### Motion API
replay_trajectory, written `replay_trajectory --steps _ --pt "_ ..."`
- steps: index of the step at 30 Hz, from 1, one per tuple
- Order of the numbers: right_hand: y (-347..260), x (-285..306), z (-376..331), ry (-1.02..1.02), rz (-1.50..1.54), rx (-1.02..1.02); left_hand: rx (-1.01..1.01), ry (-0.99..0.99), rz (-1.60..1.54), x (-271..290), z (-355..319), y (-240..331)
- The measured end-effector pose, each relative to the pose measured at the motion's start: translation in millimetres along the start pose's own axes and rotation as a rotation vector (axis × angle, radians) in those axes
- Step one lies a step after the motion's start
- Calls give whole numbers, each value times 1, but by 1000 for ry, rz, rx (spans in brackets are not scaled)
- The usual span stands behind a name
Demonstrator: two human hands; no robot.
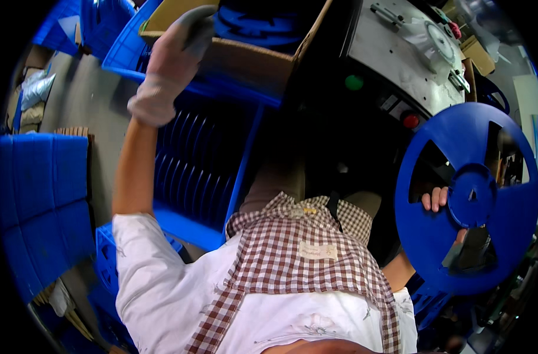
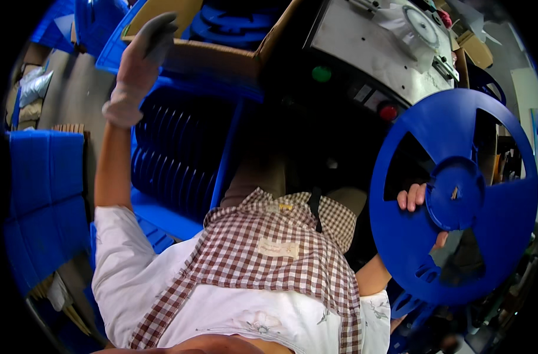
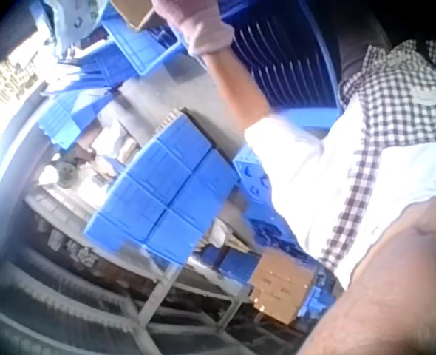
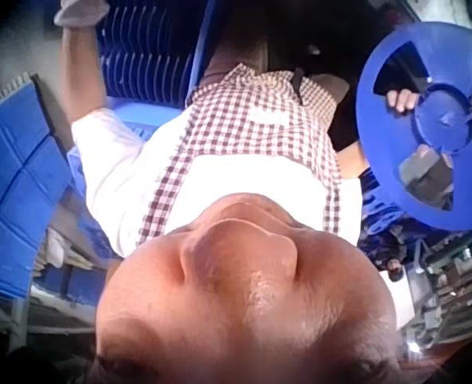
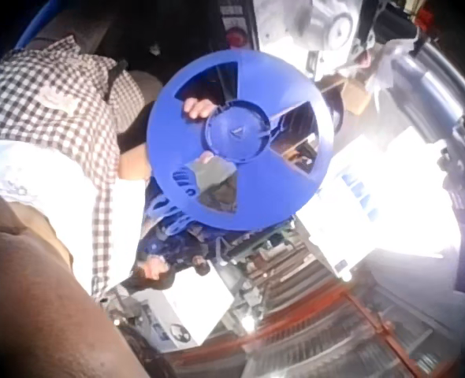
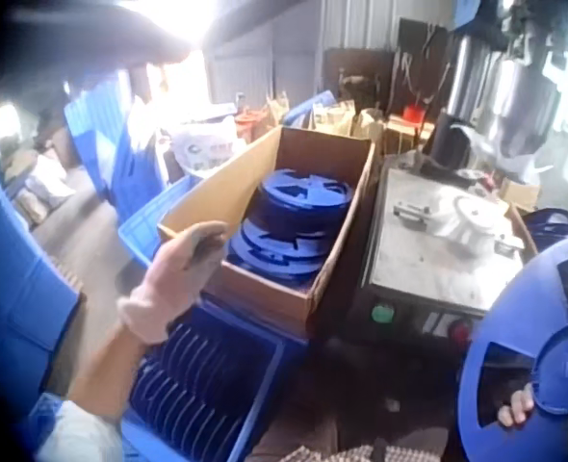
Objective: The person repeatedly picks up blue plastic reel-like parts from a blue crate and stacks them onto a metal surface. The person handles the parts one at a time, placing them in a growing pile.
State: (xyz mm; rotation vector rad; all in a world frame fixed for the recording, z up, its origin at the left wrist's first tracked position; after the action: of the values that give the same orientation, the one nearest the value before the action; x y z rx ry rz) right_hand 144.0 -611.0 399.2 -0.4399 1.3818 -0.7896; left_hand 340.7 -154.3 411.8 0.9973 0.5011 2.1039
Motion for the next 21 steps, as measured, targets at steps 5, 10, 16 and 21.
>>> replay_trajectory --steps 5,10,16,21 --pt "-44 3 3 184 -111 152 -292 -262 606 -106 120 -20" --pt "-67 28 4 386 -197 201 -274 -591 962 -229 160 -115" --pt "-69 42 3 410 -286 85 -164 -707 1043 -270 162 -201" --pt "-67 51 4 365 -245 115 -235 -940 999 -262 105 -171"
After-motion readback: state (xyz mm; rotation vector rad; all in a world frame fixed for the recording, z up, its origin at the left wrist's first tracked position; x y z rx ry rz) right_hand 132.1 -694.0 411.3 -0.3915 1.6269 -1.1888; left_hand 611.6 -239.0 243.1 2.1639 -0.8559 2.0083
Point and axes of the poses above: each hand's wrist, its own z-axis towards the middle knuckle, its own x-axis out of the back of the hand, y = z × x, the point moved 10 cm from there along z, towards the middle knuckle, and after that the axes turned 15 degrees about y, right-handed, at the moved point
